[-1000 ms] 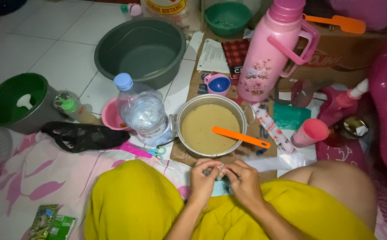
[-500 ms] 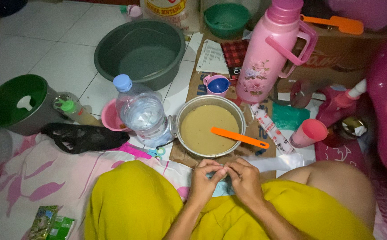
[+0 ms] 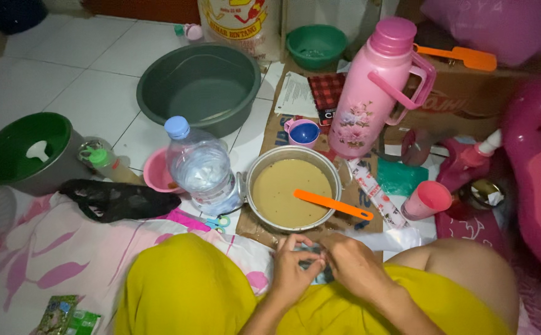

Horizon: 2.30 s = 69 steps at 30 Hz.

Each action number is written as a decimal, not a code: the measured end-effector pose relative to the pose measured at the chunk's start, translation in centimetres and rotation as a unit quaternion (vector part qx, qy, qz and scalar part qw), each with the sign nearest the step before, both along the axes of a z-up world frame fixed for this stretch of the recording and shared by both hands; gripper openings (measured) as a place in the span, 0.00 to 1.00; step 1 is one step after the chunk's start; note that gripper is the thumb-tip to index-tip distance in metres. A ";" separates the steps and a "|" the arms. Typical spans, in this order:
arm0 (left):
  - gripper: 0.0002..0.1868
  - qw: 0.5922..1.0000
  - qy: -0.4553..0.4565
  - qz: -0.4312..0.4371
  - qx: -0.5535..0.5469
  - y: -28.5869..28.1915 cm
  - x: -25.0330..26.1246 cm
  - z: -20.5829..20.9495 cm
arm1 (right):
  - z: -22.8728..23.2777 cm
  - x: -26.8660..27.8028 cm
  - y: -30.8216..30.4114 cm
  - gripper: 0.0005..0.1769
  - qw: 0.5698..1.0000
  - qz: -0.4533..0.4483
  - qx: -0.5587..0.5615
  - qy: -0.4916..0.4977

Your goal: The person pours a liquid mixture from a pot into small plastic pouches using a funnel and a ladle, then ties each pouch shut.

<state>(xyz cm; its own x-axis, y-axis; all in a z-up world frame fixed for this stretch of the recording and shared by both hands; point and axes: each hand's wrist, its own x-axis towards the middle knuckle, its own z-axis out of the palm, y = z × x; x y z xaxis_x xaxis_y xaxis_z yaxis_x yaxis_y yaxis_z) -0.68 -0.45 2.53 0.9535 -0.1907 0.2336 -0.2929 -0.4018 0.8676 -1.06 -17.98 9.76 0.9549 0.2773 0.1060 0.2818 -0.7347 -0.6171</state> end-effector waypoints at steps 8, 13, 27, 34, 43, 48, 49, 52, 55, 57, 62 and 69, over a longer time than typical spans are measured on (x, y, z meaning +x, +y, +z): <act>0.07 0.997 -0.051 -0.027 0.049 -0.1 -0.5 0.9 | -1.3 -0.6 -0.4 0.08 0.949 0.146 -0.277 0.033; 0.09 0.996 -0.045 -0.069 0.039 0.5 -0.6 1.3 | -2.5 -0.4 -0.2 0.17 0.974 -0.027 -0.177 0.135; 0.08 0.997 -0.017 -0.081 0.002 0.6 -0.1 0.6 | -7.3 -1.1 -2.2 0.17 0.885 -0.109 0.369 0.261; 0.10 0.993 0.009 -0.093 -0.069 0.8 -0.3 0.8 | -3.8 -0.3 -1.4 0.17 0.878 -0.110 0.336 0.324; 0.06 0.989 0.013 -0.094 -0.113 0.8 -0.3 1.2 | -3.6 0.6 -0.7 0.18 0.882 -0.099 0.339 0.314; 0.07 0.983 0.089 -0.078 -0.141 0.9 0.0 -0.4 | -3.3 1.2 -1.1 0.16 0.883 -0.083 0.331 0.321; 0.07 0.976 0.154 -0.031 -0.152 1.0 0.3 -0.9 | -3.2 1.6 -1.3 0.16 0.878 -0.080 0.321 0.346; 0.09 0.936 0.210 0.027 -0.281 1.3 1.4 -2.0 | -4.1 2.8 -1.8 0.20 0.815 -0.164 0.324 0.451; 0.10 0.893 0.168 0.054 -0.414 2.8 2.3 -2.1 | -7.3 2.4 0.4 0.20 0.900 -0.175 0.176 0.359; 0.10 0.889 0.144 0.069 -0.430 3.6 2.8 -1.6 | -8.9 1.9 1.6 0.20 0.933 -0.130 -0.027 0.334; 0.10 0.794 0.257 0.139 -0.533 4.5 3.3 -0.2 | -11.9 1.1 2.7 0.14 0.916 -0.045 -0.278 0.287; 0.11 0.784 0.305 0.097 -0.532 4.2 3.0 -0.1 | -10.4 0.9 0.8 0.18 0.970 -0.081 -0.105 0.203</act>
<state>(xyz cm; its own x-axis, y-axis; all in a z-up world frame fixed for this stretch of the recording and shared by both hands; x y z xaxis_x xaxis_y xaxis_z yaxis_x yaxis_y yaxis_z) 2.32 3.75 2.48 0.9366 -0.0340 -0.3488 0.2836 0.6581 0.6975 -0.13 -17.23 -0.60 0.9390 0.0941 -0.3307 -0.0833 -0.8709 -0.4843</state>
